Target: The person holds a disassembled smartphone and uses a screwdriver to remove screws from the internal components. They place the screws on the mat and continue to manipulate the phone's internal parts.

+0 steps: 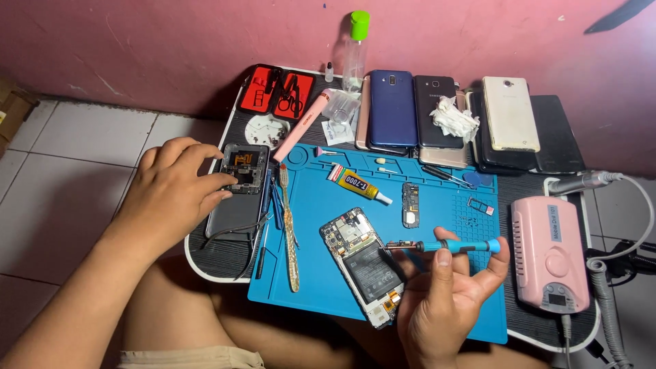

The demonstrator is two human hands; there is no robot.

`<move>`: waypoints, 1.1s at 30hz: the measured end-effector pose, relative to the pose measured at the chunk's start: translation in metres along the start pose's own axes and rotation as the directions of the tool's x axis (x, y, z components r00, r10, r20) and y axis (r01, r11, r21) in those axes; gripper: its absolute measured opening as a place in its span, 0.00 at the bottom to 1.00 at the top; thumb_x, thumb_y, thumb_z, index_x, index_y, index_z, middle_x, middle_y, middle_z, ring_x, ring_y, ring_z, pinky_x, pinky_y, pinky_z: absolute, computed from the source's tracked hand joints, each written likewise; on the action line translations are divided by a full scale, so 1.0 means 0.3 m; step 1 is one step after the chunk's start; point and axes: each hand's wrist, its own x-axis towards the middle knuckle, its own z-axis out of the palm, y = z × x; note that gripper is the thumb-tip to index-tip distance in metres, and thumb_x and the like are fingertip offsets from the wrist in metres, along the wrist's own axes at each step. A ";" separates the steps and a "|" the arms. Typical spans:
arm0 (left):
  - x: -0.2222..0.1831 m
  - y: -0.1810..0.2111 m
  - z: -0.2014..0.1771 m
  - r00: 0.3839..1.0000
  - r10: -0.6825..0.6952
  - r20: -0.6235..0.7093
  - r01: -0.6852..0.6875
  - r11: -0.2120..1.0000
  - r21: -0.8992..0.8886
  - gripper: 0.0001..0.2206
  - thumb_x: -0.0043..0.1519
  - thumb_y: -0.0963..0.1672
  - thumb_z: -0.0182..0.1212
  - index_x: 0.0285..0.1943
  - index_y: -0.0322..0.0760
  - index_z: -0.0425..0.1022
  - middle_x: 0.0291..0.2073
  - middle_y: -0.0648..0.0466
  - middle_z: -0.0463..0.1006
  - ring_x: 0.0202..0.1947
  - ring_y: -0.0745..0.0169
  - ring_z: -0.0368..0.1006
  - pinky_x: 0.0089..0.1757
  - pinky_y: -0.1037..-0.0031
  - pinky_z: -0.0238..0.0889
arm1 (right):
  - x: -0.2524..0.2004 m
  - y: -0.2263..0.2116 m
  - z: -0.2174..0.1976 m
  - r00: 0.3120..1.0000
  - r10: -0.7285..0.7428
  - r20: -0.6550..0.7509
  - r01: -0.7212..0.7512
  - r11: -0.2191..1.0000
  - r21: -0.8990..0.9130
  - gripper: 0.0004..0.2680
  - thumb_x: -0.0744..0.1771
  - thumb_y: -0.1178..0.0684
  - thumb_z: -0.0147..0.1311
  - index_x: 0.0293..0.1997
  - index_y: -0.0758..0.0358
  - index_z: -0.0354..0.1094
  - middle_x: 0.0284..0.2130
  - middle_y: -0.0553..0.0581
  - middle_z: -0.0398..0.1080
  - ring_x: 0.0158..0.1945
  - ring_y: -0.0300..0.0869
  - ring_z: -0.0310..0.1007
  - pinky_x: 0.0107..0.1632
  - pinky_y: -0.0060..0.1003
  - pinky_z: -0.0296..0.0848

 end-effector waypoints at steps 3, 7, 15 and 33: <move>0.005 0.002 0.004 0.987 0.120 -0.105 -0.106 0.985 0.134 0.10 0.56 0.48 0.69 0.46 0.57 0.82 0.52 0.62 0.77 0.58 0.55 0.69 0.45 0.63 0.63 | -0.004 -0.010 0.009 1.000 0.013 0.004 -0.013 1.000 0.003 0.24 0.69 0.56 0.46 0.71 0.40 0.38 0.56 0.70 0.63 0.47 0.56 0.71 0.45 0.56 0.79; 0.021 0.015 -0.034 0.943 0.163 -0.291 -0.104 0.972 0.209 0.06 0.63 0.42 0.67 0.45 0.52 0.83 0.46 0.65 0.80 0.52 0.61 0.74 0.45 0.68 0.63 | -0.003 0.001 -0.004 1.000 -0.005 0.016 0.004 1.000 0.016 0.24 0.70 0.57 0.47 0.72 0.39 0.39 0.57 0.69 0.65 0.48 0.50 0.69 0.39 0.46 0.75; 0.129 0.237 -0.212 0.934 -0.353 -0.058 0.210 0.672 -0.710 0.11 0.65 0.41 0.59 0.55 0.37 0.81 0.42 0.53 0.86 0.41 0.65 0.81 0.42 0.75 0.70 | -0.004 -0.011 0.001 1.000 0.013 0.019 -0.014 1.000 0.020 0.23 0.69 0.57 0.46 0.71 0.40 0.39 0.56 0.68 0.64 0.46 0.55 0.72 0.44 0.55 0.79; 0.090 0.422 -0.204 0.785 -0.418 0.457 0.567 0.186 -0.802 0.13 0.63 0.45 0.58 0.54 0.49 0.85 0.34 0.61 0.90 0.37 0.77 0.83 0.39 0.84 0.70 | 0.017 0.029 -0.036 1.000 -0.011 -0.006 0.011 0.998 0.058 0.20 0.72 0.56 0.45 0.70 0.38 0.42 0.58 0.64 0.65 0.42 0.50 0.72 0.41 0.56 0.80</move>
